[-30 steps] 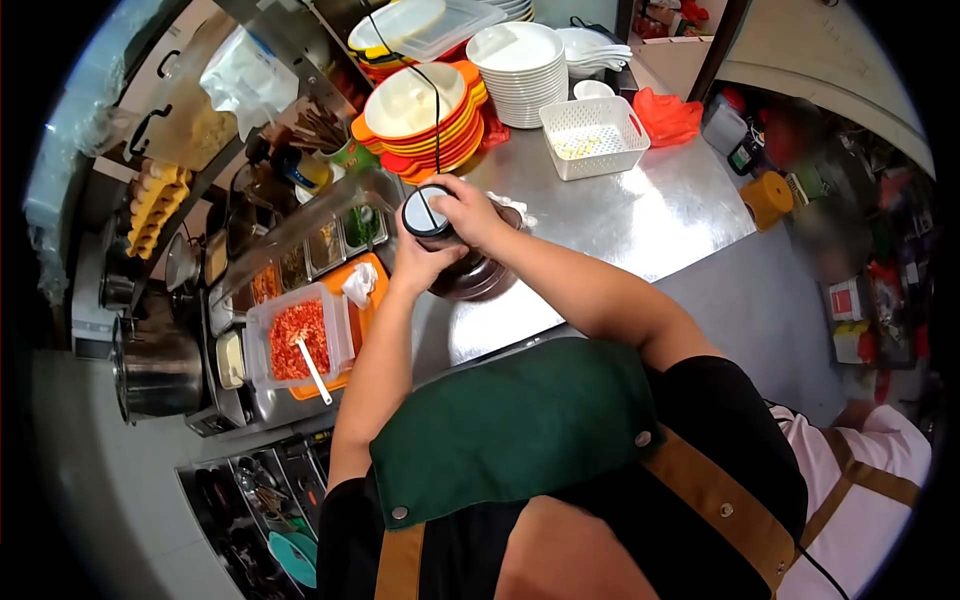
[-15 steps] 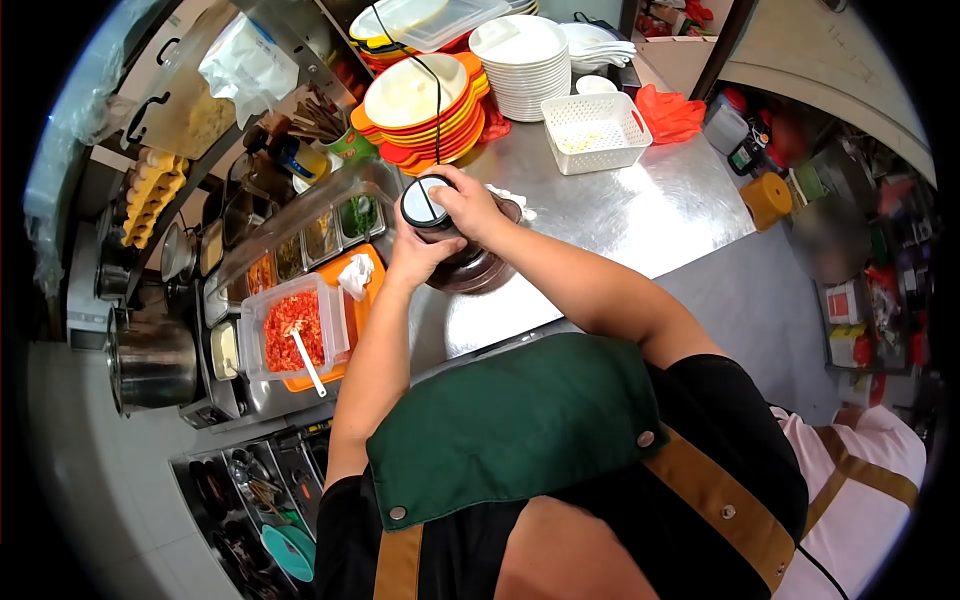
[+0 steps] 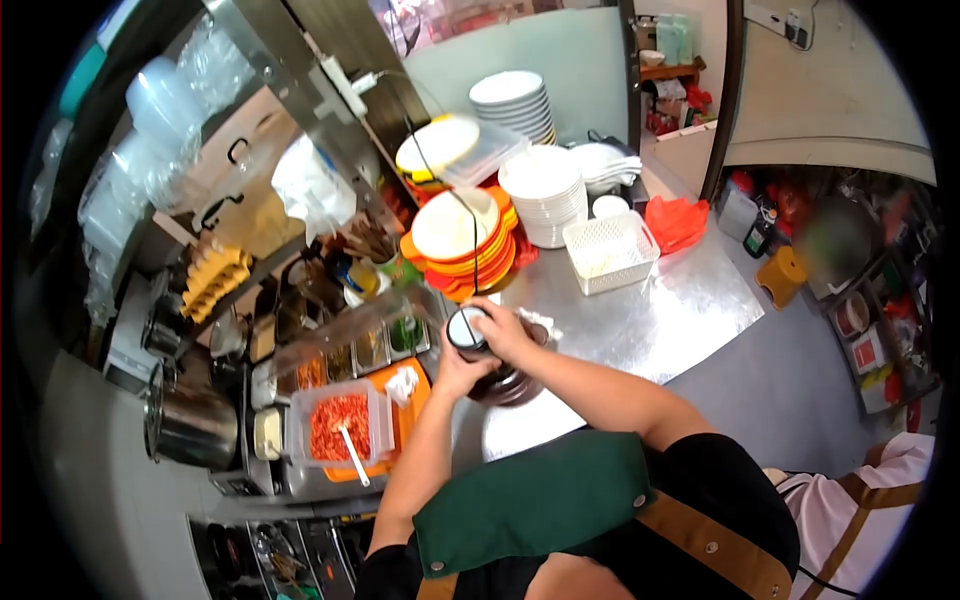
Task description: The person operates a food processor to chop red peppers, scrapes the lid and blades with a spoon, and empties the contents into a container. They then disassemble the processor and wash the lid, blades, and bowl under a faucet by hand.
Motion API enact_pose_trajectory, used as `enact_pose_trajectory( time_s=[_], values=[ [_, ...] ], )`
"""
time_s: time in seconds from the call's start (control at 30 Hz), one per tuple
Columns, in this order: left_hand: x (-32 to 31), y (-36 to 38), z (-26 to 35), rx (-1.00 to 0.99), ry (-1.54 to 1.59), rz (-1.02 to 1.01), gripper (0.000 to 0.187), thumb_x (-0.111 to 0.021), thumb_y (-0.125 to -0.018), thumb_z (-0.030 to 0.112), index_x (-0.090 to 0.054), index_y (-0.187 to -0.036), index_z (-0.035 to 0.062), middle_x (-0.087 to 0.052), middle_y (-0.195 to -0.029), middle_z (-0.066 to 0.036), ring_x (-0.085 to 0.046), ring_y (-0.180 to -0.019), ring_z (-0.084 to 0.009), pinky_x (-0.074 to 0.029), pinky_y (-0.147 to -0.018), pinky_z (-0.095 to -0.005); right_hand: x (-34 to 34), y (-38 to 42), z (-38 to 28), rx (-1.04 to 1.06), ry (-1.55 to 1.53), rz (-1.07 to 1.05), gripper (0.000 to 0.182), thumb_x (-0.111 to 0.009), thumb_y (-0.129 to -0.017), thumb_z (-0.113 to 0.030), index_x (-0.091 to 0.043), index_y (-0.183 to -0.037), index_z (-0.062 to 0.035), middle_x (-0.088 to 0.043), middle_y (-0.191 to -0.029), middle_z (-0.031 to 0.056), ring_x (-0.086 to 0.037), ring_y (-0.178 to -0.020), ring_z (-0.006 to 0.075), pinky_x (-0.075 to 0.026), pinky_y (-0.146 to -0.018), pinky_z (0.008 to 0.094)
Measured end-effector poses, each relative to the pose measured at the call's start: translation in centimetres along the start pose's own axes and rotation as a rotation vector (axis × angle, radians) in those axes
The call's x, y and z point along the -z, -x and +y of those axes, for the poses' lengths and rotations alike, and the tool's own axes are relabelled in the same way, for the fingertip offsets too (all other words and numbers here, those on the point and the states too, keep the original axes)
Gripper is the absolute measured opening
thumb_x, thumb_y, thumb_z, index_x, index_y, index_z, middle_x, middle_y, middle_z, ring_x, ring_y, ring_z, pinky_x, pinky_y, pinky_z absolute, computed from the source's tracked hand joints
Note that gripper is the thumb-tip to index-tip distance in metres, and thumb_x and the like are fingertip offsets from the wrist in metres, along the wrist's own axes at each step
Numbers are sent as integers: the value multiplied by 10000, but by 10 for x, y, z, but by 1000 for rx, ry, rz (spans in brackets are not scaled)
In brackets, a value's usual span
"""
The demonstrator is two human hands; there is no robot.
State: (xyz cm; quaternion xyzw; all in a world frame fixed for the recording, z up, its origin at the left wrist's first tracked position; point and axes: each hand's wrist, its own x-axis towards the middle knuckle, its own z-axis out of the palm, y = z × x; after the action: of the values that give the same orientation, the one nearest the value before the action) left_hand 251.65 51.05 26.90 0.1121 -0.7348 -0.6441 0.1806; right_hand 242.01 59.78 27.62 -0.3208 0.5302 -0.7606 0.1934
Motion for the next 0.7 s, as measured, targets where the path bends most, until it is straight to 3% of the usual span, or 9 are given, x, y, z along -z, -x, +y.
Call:
enact_pose_trajectory(
  time_s=[0.4,0.47,0.7],
  values=[
    [-2,3,9,-41,-54,-19,923,-798,-518,71,-226,-1242,51,-425,-1160,-100,-461,-1065,-195,-395,-909,-319,-1,1,-2,-49,14,-22,265,-483,-784,-109,-538,-1019,1,-577,-946,69,-543,-879,139,-428,-797,260],
    [-1,2,9,-42,-84,-22,922,-796,-519,68,-225,-1243,52,-421,-1163,-96,-452,-1074,-192,-387,-917,-319,-1,0,-2,-28,19,0,277,-502,-778,-161,-546,-1016,-27,-606,-908,95,-580,-845,178,-445,-767,279],
    [-1,2,6,-21,-7,-36,919,-790,-524,55,-219,-1245,55,-419,-1162,-89,-451,-1072,-185,-387,-918,-314,-1,1,-3,-18,22,4,267,-509,-777,-157,-550,-1008,-28,-602,-911,92,-574,-855,175,-440,-774,278]
  ],
)
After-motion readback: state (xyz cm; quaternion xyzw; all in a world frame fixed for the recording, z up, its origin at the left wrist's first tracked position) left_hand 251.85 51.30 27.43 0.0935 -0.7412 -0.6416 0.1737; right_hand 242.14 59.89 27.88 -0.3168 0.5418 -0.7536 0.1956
